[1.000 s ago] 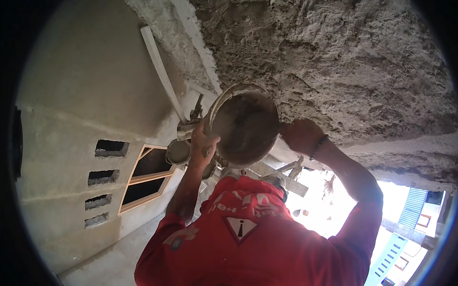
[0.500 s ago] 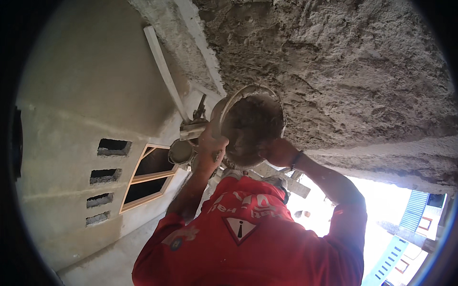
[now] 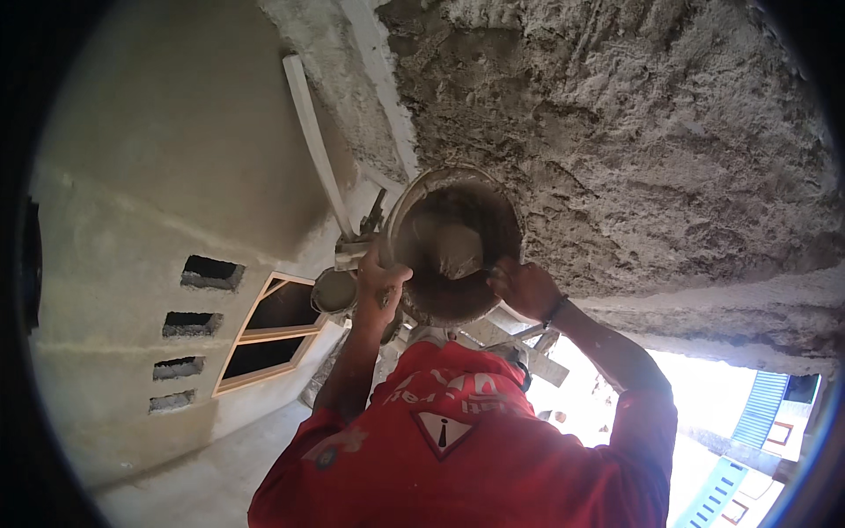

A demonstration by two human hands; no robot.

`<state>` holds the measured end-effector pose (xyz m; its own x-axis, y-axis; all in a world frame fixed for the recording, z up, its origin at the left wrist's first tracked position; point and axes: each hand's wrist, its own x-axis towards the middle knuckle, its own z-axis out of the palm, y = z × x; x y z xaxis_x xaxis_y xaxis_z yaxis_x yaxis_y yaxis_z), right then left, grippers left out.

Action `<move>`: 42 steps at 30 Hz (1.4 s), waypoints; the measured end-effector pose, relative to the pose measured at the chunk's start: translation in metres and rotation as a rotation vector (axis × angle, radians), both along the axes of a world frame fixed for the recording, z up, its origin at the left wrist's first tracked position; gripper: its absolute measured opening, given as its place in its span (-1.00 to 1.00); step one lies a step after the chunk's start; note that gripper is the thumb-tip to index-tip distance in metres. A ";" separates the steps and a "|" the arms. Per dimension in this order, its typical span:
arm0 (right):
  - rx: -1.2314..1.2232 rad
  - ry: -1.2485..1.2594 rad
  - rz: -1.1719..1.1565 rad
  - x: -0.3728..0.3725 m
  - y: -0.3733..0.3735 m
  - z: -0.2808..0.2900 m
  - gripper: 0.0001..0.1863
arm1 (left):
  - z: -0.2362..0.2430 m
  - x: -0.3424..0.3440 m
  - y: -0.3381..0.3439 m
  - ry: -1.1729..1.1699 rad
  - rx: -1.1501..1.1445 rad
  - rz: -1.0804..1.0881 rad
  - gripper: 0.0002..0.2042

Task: The person applies mortar to a rough wall using a trowel, taking the mixture from a bucket while standing on a wooden scaffold.

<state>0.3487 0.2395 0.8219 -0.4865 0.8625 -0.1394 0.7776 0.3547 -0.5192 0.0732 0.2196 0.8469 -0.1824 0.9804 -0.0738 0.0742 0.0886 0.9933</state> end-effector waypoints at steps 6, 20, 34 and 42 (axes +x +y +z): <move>0.051 -0.073 0.084 -0.008 0.006 0.020 -0.67 | 0.016 -0.008 -0.002 -0.016 0.064 -0.018 -0.60; -0.128 0.043 0.124 -0.051 0.046 0.133 -0.66 | -0.092 -0.087 -0.039 0.426 0.466 0.353 -0.75; -0.021 0.639 0.834 -0.119 0.098 0.316 -0.46 | -0.078 -0.126 -0.098 0.280 0.321 0.619 -0.82; 0.636 0.347 -0.284 -0.003 0.219 0.321 -0.66 | -0.079 -0.122 -0.097 0.117 0.235 0.599 -0.66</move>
